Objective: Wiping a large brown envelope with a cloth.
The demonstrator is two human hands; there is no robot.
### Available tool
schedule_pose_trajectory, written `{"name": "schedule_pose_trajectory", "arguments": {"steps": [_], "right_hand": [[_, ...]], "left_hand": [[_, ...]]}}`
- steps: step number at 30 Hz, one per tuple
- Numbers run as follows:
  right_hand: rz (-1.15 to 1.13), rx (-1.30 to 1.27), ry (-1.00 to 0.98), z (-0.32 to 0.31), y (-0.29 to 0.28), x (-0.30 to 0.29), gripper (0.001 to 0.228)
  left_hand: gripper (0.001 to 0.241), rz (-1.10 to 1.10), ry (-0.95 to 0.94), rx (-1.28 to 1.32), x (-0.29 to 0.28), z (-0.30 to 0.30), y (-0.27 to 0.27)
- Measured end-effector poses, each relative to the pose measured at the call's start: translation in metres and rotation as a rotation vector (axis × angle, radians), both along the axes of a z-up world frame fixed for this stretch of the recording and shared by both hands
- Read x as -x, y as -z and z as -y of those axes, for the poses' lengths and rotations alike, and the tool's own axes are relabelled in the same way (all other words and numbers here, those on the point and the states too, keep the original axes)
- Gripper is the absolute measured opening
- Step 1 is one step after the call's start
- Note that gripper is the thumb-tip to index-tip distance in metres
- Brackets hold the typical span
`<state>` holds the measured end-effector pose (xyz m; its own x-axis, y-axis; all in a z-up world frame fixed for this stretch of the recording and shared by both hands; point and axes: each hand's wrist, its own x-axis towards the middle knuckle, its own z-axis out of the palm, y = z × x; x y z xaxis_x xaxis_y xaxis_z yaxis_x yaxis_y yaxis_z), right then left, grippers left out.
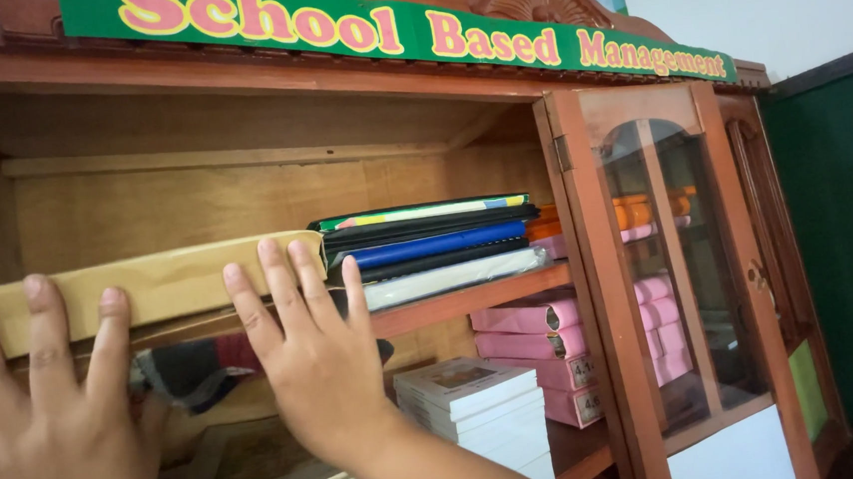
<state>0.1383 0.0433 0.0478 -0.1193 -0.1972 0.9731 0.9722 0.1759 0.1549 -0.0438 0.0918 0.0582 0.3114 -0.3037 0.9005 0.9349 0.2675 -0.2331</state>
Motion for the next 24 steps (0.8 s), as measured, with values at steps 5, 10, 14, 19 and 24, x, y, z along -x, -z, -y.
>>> {"name": "schedule_pose_trajectory", "arguments": {"steps": [5,10,14,19,24], "right_hand": [[-0.003,0.005,0.049,-0.001,-0.002,-0.009,0.059],[-0.021,0.092,0.079,-0.021,0.001,-0.030,0.074],[-0.049,0.091,0.093,-0.020,0.006,-0.047,0.074],[-0.032,0.104,-0.028,-0.015,0.015,-0.052,0.077],[-0.046,0.193,-0.203,0.014,0.011,-0.051,0.067]], "left_hand": [[0.093,-0.073,0.210,0.040,-0.004,-0.008,-0.003],[0.093,-0.139,0.420,0.114,-0.022,0.002,-0.007],[0.066,-0.207,0.480,0.055,-0.041,0.009,-0.010],[0.066,-0.196,0.404,0.031,-0.042,0.017,-0.007],[0.067,-0.202,0.450,0.077,-0.038,0.027,-0.008]]}}
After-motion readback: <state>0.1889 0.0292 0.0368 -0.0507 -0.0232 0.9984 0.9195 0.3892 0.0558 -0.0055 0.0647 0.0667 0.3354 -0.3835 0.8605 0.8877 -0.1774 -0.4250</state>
